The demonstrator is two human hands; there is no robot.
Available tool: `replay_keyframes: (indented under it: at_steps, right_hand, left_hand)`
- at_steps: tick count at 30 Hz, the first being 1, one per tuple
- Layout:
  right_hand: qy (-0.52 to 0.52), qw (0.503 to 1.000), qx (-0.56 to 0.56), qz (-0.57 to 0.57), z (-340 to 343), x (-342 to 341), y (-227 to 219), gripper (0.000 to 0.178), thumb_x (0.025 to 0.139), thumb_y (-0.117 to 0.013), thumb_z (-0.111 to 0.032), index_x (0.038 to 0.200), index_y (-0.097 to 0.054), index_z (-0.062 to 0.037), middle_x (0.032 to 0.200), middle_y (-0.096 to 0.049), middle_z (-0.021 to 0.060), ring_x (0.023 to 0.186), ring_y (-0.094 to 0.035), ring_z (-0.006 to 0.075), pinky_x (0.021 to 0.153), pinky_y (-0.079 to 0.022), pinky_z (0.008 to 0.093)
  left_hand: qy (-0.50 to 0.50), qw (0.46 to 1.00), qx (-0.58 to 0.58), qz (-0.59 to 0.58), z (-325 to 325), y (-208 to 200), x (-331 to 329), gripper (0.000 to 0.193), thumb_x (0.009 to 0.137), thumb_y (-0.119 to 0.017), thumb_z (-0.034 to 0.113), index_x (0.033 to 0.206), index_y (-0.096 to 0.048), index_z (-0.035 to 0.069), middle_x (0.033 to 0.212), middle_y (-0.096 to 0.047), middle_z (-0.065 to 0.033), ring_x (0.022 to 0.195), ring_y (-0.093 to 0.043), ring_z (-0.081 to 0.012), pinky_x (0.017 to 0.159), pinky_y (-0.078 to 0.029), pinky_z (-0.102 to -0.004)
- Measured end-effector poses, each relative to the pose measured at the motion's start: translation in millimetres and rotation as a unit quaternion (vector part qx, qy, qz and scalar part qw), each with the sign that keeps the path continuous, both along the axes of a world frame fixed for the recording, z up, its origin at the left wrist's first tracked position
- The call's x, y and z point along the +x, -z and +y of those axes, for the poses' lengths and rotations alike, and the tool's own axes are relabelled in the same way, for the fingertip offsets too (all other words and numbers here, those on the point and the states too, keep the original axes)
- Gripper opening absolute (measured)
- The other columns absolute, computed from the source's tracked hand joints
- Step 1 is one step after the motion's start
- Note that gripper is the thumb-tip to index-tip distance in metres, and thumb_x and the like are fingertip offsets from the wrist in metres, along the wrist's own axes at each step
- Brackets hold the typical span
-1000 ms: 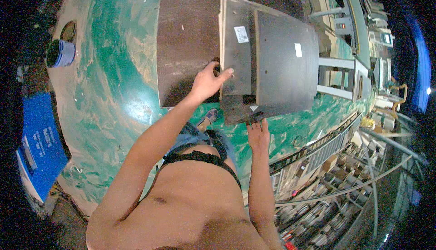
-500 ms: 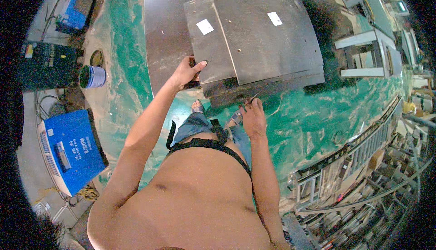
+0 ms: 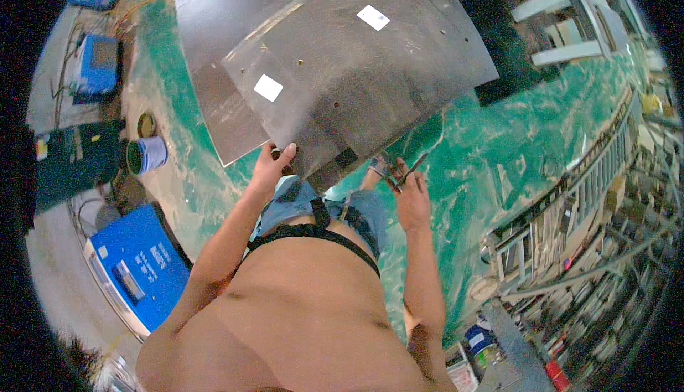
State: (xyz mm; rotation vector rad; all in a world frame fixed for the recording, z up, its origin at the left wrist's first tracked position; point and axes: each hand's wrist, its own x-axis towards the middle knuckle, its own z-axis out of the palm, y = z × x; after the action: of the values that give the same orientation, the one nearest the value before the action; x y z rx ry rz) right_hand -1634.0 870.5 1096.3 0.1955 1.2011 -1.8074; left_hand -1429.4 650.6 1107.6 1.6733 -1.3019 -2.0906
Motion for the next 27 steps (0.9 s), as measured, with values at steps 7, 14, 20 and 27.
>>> replay_keyframes:
  at_steps: [7, 14, 20, 27]
  right_hand:
    - [0.054, 0.985, 0.141, 0.084, 27, 83, 1, 0.014, 0.09, -0.046, -0.018, 0.088, -0.048, -0.0051, 0.082, -0.053, 0.0074, 0.077, -0.053, 0.0202, 0.072, -0.044, 0.0368]
    - [0.133, 0.97, 0.204, 0.009, -6, 184, -3, 0.013, 0.089, -0.049, -0.017, 0.085, -0.051, -0.005, 0.07, -0.052, 0.0042, 0.065, -0.052, 0.0156, 0.061, -0.041, 0.0308]
    - [0.173, 0.973, 0.136, -0.069, -56, 224, 28, 0.016, 0.089, -0.049, -0.021, 0.083, -0.05, -0.0059, 0.073, -0.051, 0.0042, 0.066, -0.049, 0.0137, 0.06, -0.04, 0.0283]
    - [0.313, 0.942, 0.104, -0.062, -176, 239, 11, 0.02, 0.089, -0.049, -0.021, 0.096, -0.047, -0.0027, 0.082, -0.052, 0.0049, 0.069, -0.049, 0.0135, 0.063, -0.04, 0.0298]
  left_hand:
    - [0.147, 0.987, 0.048, 0.043, -27, 1, 17, 0.069, 0.079, -0.062, 0.038, 0.12, -0.032, -0.008, 0.097, -0.054, -0.017, 0.079, -0.059, -0.0195, 0.067, -0.049, -0.0305]
    - [0.294, 0.946, -0.133, -0.019, -158, -14, 25, 0.037, 0.084, -0.056, 0.034, 0.083, -0.059, -0.003, 0.064, -0.06, -0.0071, 0.058, -0.056, -0.0118, 0.056, -0.045, -0.0261]
    - [0.213, 0.845, -0.489, -0.034, -256, -22, -50, 0.044, 0.079, -0.059, 0.039, 0.093, -0.059, -0.003, 0.08, -0.063, -0.0128, 0.074, -0.061, -0.0231, 0.069, -0.046, -0.031]
    - [0.416, 0.668, -0.616, 0.027, -321, 47, -137, 0.065, 0.075, -0.058, 0.051, 0.115, -0.051, 0.0, 0.122, -0.045, -0.0223, 0.113, -0.043, -0.035, 0.093, -0.036, -0.0414]
